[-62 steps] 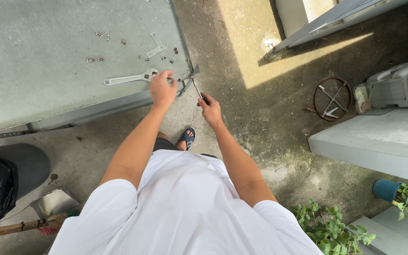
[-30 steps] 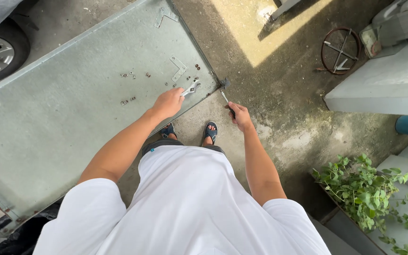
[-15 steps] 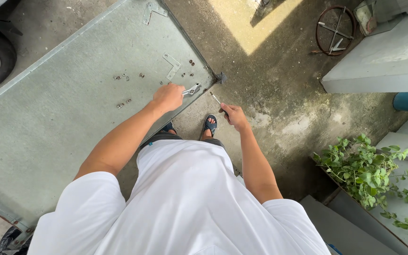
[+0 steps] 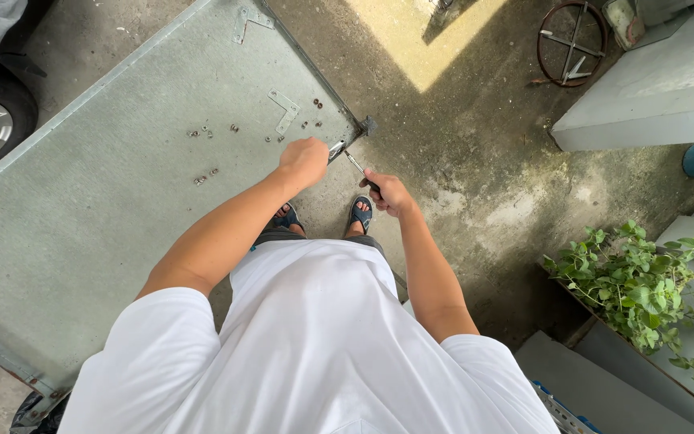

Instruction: The recorder is using an adjustable wrench and a screwdriver to fasten screws and nuts onto a metal shelving panel and brackets.

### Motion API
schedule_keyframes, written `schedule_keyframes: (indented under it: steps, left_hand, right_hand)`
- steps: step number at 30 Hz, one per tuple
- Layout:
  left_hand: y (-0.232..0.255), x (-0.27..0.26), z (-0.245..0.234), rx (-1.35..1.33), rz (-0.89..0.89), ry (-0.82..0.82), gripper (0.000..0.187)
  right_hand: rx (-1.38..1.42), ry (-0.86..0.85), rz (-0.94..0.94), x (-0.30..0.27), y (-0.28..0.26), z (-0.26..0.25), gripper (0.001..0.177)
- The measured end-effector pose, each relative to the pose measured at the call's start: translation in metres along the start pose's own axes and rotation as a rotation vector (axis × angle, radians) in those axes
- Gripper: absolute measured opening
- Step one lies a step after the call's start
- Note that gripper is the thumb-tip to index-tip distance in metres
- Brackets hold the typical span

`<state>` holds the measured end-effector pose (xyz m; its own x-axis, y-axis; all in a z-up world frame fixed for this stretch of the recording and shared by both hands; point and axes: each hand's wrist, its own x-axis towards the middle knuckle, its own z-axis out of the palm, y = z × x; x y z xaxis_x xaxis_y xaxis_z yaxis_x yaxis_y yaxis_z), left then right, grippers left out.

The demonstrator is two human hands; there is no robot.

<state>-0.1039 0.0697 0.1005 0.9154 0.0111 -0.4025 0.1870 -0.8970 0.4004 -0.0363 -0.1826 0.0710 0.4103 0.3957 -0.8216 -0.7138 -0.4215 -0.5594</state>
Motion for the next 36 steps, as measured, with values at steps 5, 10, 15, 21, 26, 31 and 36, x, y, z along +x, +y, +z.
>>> schedule_keyframes:
  steps: [5, 10, 15, 21, 26, 31, 36]
  left_hand:
    - [0.027, 0.037, 0.015, 0.088, -0.001, -0.012, 0.011]
    - [0.036, 0.052, 0.005, 0.131, -0.070, -0.054, 0.012]
    - [0.046, 0.083, -0.002, 0.258, -0.122, -0.207, 0.022]
    - [0.071, 0.128, -0.013, 0.368, -0.230, -0.370, 0.029]
    - [0.099, 0.131, -0.008, 0.374, -0.320, -0.380, 0.029]
    - [0.092, 0.097, 0.005, 0.348, -0.336, -0.224, 0.031]
    - [0.087, 0.075, 0.004, 0.346, -0.213, -0.152, 0.021]
  right_hand:
    - [-0.086, -0.049, -0.146, 0.012, 0.007, -0.008, 0.043]
    - [-0.144, -0.003, -0.197, 0.013, 0.010, -0.011, 0.039]
    - [-0.209, -0.077, -0.163, 0.008, -0.004, -0.014, 0.038]
    - [-0.204, -0.101, -0.204, 0.018, 0.004, -0.021, 0.039]
    - [-0.003, -0.296, -0.041, 0.024, -0.004, -0.032, 0.036]
    - [-0.289, -0.132, -0.206, 0.035, 0.009, -0.035, 0.036]
    - [-0.481, -0.002, -0.422, 0.042, 0.015, -0.036, 0.039]
